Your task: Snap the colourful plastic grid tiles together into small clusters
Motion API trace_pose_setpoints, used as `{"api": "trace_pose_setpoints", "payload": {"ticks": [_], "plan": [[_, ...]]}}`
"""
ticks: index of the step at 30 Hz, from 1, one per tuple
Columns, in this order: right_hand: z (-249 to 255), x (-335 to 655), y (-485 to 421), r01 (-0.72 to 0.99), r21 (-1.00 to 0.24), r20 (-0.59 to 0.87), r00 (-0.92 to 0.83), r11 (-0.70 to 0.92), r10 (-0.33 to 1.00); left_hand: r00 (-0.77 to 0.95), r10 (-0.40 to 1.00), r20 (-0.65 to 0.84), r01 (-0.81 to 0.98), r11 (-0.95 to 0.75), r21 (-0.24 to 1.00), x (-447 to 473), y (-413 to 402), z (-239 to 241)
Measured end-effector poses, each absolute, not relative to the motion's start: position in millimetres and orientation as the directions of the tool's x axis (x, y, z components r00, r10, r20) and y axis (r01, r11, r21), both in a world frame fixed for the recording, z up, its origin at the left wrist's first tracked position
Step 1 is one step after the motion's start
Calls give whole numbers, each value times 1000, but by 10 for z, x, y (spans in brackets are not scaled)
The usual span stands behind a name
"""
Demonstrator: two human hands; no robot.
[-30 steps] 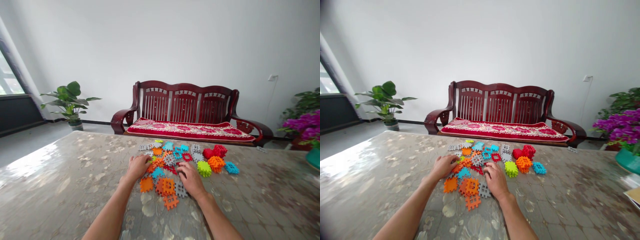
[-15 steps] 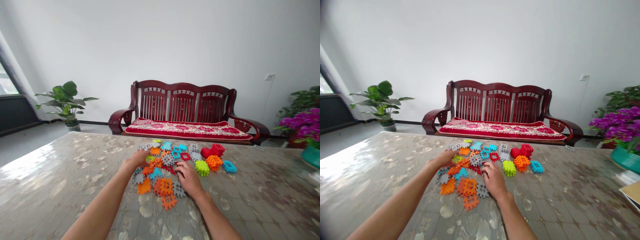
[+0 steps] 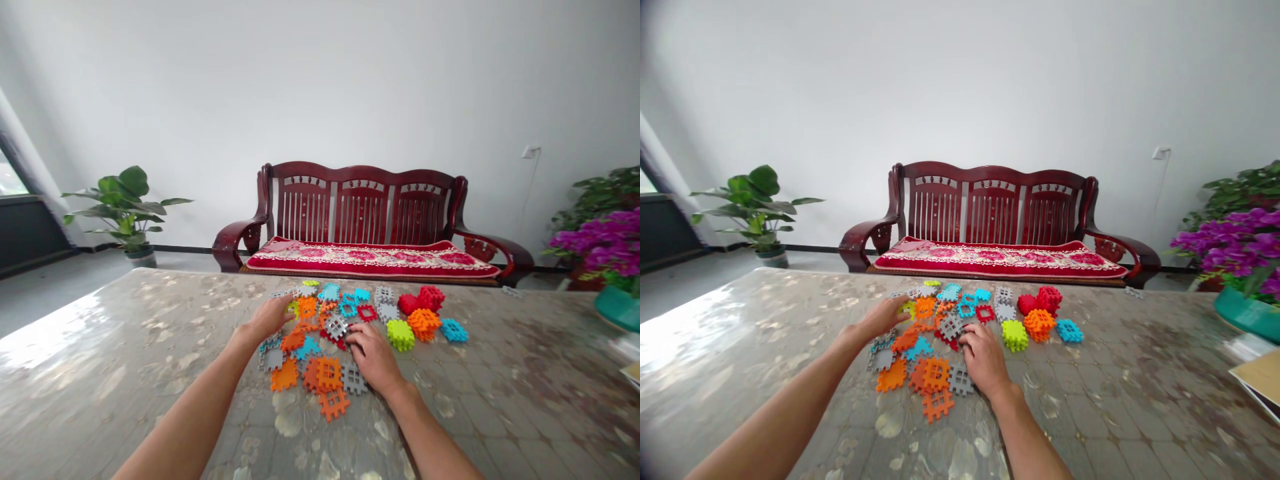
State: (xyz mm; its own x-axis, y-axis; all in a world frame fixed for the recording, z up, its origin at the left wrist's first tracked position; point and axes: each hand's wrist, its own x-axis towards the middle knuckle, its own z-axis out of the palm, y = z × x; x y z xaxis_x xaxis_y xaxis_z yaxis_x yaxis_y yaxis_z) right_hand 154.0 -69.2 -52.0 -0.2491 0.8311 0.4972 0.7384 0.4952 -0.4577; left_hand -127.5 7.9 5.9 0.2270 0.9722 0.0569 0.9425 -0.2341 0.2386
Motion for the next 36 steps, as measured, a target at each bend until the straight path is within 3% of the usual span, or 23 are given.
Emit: {"api": "trace_pose_setpoints", "payload": {"ticks": [5, 10, 15, 18, 22, 26, 28, 31, 33, 36], "plan": [[-525, 1539, -692, 727, -464, 503, -254, 506, 826, 220, 971, 90, 932, -236, 276, -1278, 51, 110], [-478, 1526, -715, 703, -509, 539, -191, 497, 821, 272, 958, 91, 726, -266, 635, -1166, -19, 39], [-397, 1498, -793, 652, -543, 598, -142, 529, 789, 306, 949, -75, 464, -80, 882, -874, -244, 0], [-365, 1461, -841, 600, -579, 603, -139, 551, 785, 362, 927, -94, 368, -49, 929, -679, -378, 35], [-332, 1376, -877, 457, -724, 533, -105, 517, 839, 421, 906, -40, 187, -43, 981, -484, -486, 71], [-325, 1298, -873, 344, -841, 421, -65, 417, 905, 393, 918, -49, 2, 53, 999, -347, -521, 12], [-340, 1293, -859, 325, -850, 436, -6, 414, 900, 353, 933, -69, -35, 87, 996, -282, -530, -24], [-358, 1350, -838, 420, -760, 572, 67, 497, 818, 263, 953, -152, -105, 184, 977, -198, -579, -15], [-350, 1424, -831, 571, -617, 692, 66, 542, 718, 215, 953, -214, -211, 259, 942, -168, -640, 46], [-313, 1534, -834, 761, -374, 813, -5, 530, 582, 288, 913, -288, -361, 382, 851, -158, -727, 159]]}}
